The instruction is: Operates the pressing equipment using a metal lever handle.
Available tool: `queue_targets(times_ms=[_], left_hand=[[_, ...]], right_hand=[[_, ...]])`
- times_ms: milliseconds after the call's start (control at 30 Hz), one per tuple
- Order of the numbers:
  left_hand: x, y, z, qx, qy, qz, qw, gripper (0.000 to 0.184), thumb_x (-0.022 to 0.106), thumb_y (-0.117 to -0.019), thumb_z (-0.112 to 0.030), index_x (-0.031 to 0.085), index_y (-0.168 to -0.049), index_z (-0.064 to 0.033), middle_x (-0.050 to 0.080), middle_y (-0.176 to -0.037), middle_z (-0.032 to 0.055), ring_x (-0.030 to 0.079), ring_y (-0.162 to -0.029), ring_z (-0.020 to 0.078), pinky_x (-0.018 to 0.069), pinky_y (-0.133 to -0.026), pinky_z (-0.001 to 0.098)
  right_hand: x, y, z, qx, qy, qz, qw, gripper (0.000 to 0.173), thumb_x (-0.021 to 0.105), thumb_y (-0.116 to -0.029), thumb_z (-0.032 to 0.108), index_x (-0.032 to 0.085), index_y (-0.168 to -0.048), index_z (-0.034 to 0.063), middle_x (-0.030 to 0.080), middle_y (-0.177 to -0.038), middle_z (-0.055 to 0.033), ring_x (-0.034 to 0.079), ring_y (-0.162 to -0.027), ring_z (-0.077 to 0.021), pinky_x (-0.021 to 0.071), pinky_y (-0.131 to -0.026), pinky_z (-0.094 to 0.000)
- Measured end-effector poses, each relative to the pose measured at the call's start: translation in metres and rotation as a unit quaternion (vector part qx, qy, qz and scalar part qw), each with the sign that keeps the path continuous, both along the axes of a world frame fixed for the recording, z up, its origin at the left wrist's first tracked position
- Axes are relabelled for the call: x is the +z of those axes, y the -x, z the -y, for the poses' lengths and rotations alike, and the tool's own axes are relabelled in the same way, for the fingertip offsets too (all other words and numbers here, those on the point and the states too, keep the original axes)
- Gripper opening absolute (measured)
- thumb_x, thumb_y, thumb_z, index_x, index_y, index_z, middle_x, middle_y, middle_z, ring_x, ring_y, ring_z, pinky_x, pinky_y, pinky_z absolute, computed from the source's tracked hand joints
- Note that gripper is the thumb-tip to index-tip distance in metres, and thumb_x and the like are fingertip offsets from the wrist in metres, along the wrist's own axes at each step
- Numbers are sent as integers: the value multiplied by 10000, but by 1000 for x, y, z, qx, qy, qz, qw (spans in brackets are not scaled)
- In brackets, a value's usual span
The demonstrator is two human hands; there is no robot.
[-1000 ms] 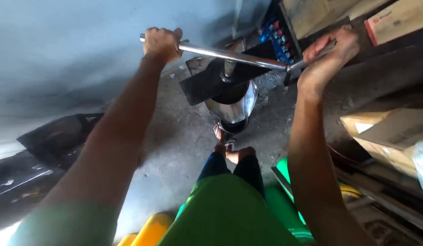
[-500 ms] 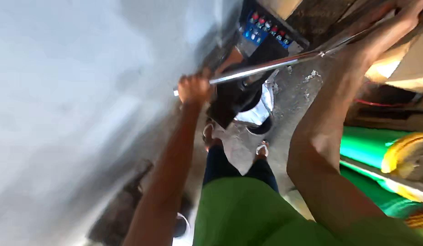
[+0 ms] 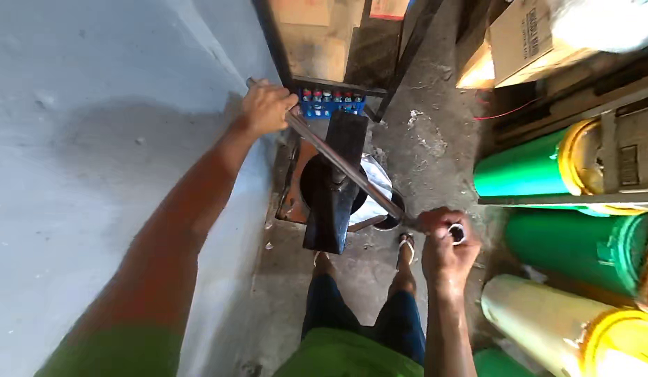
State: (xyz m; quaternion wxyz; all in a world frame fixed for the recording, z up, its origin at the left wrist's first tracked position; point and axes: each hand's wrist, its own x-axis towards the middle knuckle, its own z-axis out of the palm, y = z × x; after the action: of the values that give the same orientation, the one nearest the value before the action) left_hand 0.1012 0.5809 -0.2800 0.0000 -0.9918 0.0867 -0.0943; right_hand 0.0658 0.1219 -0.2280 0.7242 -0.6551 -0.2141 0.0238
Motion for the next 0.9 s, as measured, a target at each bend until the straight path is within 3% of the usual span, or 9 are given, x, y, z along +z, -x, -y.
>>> queue_targets(times_ms=[100,200,267,333,367,467,567,833,900], left_hand=[[-11,16,34,196,118,89,969,369,655,-922,-115,651,-1284,-47,584,-1344,273,499,-1299,502,308,-1141,662],[-28,22,79,376,388,187,820,754,620,-870,24,332,-1567,11,194,-1641,312,297,-1498,427,369,-1181,530],[-19,18,105,458,599,217,620,659,470,-1050,-114,145,-1622,-86,347,-1601,175,532,-1327,273,545,-993,462],[8,-4,114,497,718,189,449,540,359,-1110,-415,231,-1579,-180,587,-1372,116,687,-1046,241,595,-828,445],[17,-15,112,514,731,162,418,536,351,-1097,-495,311,-1531,-182,655,-1232,79,706,-886,189,603,-735,371],[17,-50,95,576,700,163,389,233,495,-1073,-343,504,-1197,-146,531,-682,-33,485,-465,64,454,-435,215],[11,-52,95,585,691,165,391,95,502,-1066,-239,490,-1080,-147,446,-575,-58,438,-416,50,434,-411,207],[7,-53,87,579,686,165,409,57,459,-1076,-162,460,-1044,-114,407,-565,-52,428,-391,67,452,-384,230],[12,-63,89,560,692,114,441,97,458,-1087,-175,479,-1124,-88,430,-604,-44,442,-411,65,464,-396,231]], right_hand=[[-3,-10,11,69,2,-5,998,193,732,-940,402,707,-1074,267,712,-988,141,667,-939,-3,570,-840,-213],[-14,-42,11,211,-18,29,977,312,722,-948,420,640,-859,132,636,-765,54,621,-755,7,541,-716,-177],[-20,-67,9,361,-23,50,931,391,729,-932,375,596,-746,58,589,-675,-40,593,-669,-85,526,-665,-237],[-18,-100,8,523,15,74,849,347,753,-897,291,646,-746,-2,632,-687,-127,635,-668,-219,545,-672,-371],[-17,-112,4,604,27,71,794,311,768,-883,253,665,-784,-23,647,-707,-150,652,-683,-257,548,-671,-419],[-21,-138,-24,773,40,52,631,242,820,-827,149,686,-894,-42,656,-729,-166,654,-693,-287,529,-668,-484],[-24,-144,-44,825,16,111,554,257,827,-820,178,670,-911,-4,648,-741,-131,648,-675,-261,522,-630,-470],[-43,-126,-51,802,3,209,560,176,758,-852,261,725,-864,89,680,-754,-84,668,-717,-269,516,-696,-487],[-47,-99,-48,745,-33,208,633,146,711,-898,220,728,-850,83,684,-749,-91,663,-686,-268,527,-668,-465]])
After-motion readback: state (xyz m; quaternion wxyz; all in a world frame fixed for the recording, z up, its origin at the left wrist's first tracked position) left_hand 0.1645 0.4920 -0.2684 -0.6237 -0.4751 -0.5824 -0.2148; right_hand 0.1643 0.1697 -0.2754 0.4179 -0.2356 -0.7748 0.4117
